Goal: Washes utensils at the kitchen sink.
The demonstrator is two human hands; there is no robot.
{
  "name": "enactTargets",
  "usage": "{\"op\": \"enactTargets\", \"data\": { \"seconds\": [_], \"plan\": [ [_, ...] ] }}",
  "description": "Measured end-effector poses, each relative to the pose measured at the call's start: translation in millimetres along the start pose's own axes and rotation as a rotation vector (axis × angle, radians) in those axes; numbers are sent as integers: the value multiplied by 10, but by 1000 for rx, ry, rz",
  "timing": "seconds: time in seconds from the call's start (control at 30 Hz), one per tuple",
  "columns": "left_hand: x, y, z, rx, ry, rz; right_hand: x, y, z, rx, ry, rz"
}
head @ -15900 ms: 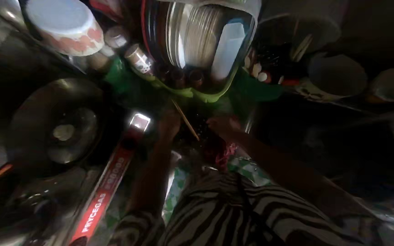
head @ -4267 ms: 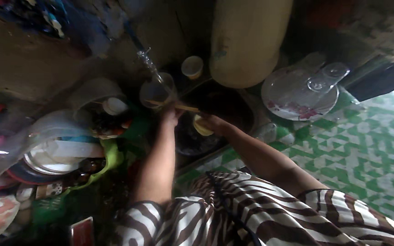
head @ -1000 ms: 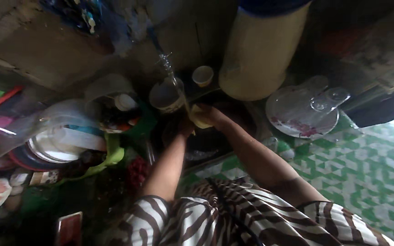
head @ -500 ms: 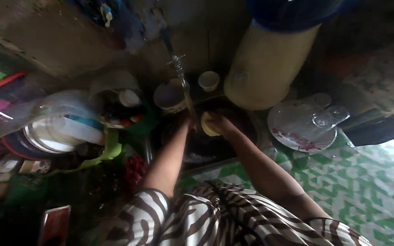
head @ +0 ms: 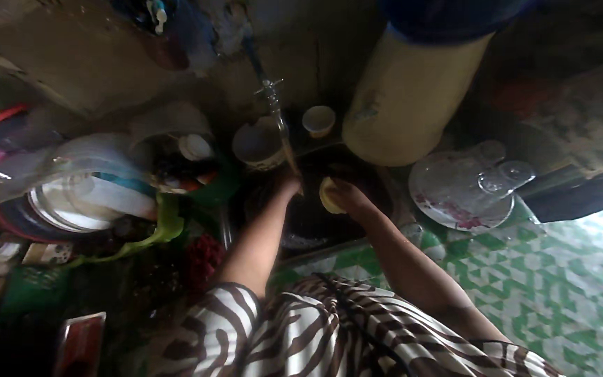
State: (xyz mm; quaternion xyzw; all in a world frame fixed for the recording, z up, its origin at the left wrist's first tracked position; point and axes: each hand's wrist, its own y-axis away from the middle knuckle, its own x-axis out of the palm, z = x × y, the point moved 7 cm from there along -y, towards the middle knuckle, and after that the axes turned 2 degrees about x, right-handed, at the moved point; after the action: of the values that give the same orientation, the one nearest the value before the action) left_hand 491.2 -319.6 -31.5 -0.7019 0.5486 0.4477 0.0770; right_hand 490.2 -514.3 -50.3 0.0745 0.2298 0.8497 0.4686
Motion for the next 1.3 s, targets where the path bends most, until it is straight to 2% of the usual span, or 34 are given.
{"op": "enactTargets", "data": {
  "seconds": [0.23, 0.5, 0.67, 0.8, 0.87, 1.1, 1.2, 1.3],
  "plan": [
    [-63, -196, 81, 5, 497, -68, 15, 1, -9, -1, 30, -12],
    [-134, -168, -42, 74, 516, -65, -10, -53, -117, 25, -6, -35],
    [-165, -41, -109, 84, 292, -102, -20, -21, -146, 29, 20, -52],
    [-264, 133, 46, 22, -37, -8, -32, -9, -231, 27, 27, -47],
    [-528, 163, 175, -22, -46, -63, -40, 12, -271, 40, 29, -58],
    [-2333, 350, 431, -42, 141, -684, -36, -5, -406, 81, -8, -113],
    [-2613, 307, 610, -72, 141, -764, -20, -23, -460, 104, -4, -133],
    [-2532, 106, 779, -134, 96, -708, -2, -11, -496, 123, -11, -147]
  ]
}}
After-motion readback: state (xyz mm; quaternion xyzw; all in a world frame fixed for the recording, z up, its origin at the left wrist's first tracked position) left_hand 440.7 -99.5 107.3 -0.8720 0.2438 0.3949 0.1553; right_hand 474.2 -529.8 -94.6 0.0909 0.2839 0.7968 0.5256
